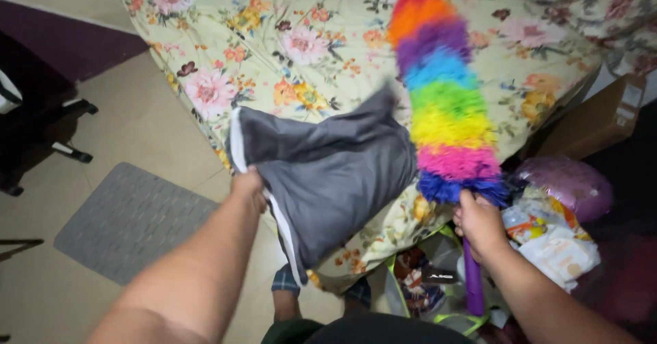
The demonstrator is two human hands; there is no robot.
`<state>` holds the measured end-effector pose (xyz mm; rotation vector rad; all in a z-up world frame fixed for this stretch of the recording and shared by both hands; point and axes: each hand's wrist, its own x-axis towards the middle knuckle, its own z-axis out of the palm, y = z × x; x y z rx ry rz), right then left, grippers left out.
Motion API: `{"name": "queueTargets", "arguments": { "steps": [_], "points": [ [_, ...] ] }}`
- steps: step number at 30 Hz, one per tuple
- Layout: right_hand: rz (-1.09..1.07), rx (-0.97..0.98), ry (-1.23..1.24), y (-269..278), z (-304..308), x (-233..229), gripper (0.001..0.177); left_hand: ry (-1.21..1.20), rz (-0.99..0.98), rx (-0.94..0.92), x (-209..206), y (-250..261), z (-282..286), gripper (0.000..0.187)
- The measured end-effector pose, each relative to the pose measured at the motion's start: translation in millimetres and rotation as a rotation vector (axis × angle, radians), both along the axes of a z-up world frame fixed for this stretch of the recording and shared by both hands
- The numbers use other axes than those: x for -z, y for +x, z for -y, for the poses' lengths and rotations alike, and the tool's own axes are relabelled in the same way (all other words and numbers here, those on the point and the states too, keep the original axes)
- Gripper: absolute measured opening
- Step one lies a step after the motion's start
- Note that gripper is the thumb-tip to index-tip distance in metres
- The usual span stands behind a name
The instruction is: Arranging pillows and cleaning the bed area using a duster.
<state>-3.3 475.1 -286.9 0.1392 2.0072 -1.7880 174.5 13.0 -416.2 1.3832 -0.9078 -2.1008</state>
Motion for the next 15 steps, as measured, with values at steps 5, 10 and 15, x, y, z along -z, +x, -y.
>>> {"name": "queueTargets", "arguments": {
  "steps": [5, 10, 15],
  "points": [
    [-0.651, -0.423, 0.632, 12, -19, 59, 0.022, -0.072, 0.059, -0.161, -25, 42, -46, 0.029],
    [-1.170, -0.813, 0.565, 33, -13, 97, 0.017, -0.106, 0.152, 0.022, -57, 41, -59, 0.039],
    [-1.341, -1.043, 1.157, 5, -11, 141, 0.024, -0.053, 0.209, -0.053, -76, 56, -69, 0.035]
  ]
}}
